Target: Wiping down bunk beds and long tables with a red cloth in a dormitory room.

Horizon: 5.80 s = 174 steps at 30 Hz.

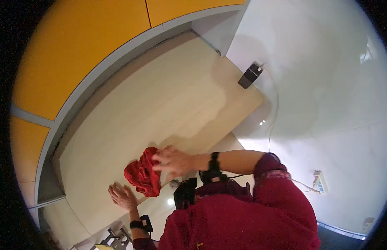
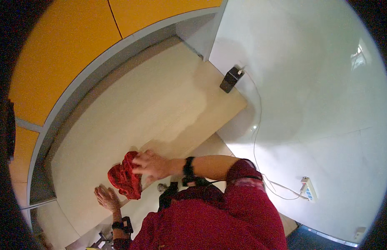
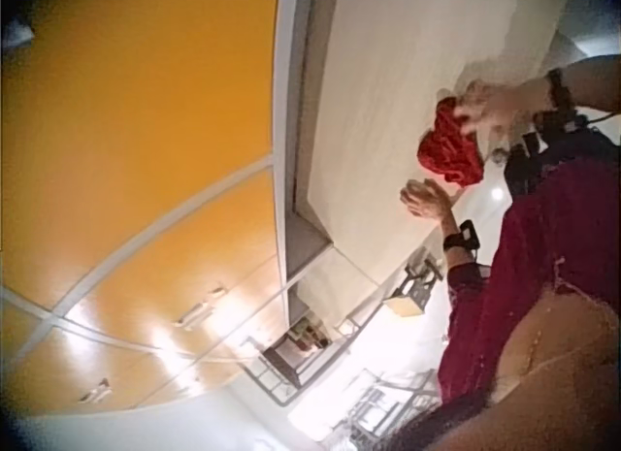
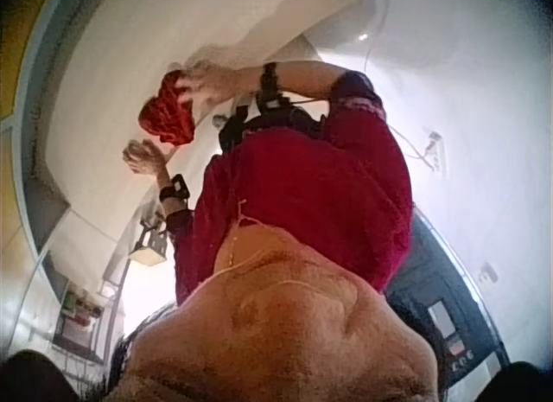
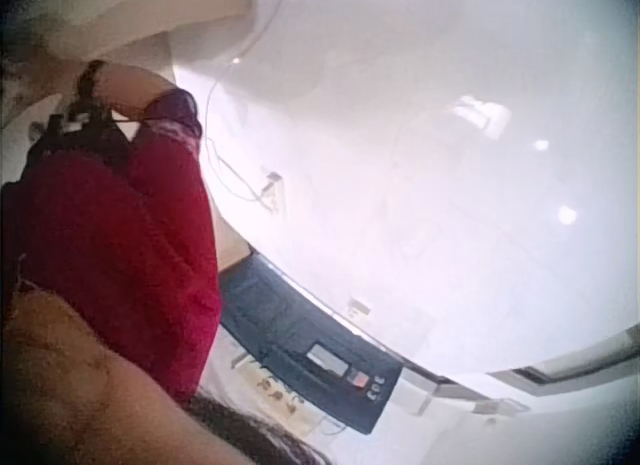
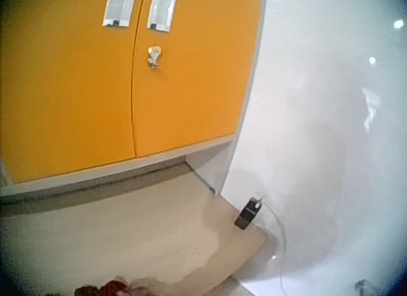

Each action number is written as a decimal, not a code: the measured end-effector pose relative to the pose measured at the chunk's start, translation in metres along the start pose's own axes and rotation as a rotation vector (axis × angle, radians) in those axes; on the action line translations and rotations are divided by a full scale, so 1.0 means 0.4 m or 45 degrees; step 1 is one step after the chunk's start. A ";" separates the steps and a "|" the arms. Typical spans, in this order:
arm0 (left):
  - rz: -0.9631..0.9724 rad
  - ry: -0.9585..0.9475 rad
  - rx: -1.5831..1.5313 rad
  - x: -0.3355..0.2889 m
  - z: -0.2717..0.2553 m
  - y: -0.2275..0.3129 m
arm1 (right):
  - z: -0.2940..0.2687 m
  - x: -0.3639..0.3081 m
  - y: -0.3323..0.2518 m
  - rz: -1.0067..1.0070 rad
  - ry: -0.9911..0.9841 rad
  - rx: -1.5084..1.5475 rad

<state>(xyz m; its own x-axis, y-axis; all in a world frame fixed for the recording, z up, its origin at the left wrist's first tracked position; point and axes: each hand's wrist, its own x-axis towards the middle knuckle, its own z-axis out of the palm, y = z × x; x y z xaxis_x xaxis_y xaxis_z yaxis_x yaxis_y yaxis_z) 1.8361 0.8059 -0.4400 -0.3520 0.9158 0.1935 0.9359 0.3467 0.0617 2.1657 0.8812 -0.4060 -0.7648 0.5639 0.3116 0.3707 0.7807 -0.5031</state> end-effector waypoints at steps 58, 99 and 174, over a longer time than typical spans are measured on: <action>-0.021 -0.073 0.067 -0.002 -0.001 0.007 | -0.306 -0.085 0.450 0.495 -0.099 -0.448; 0.179 -0.252 -0.407 -0.051 -0.060 -0.124 | 0.303 0.254 -0.249 0.041 -0.148 -0.288; -0.069 -0.372 -1.643 -0.128 -0.332 -0.162 | 0.092 0.444 -0.356 0.338 -0.619 1.291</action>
<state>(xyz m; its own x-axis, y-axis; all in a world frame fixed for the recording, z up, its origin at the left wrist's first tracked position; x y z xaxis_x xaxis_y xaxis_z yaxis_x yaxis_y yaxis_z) 1.7950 0.7095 -0.3240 -0.2262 0.9730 -0.0453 0.2014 0.0922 0.9752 1.9577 0.8604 -0.3089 -0.9299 0.3426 -0.1336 0.1255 -0.0459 -0.9910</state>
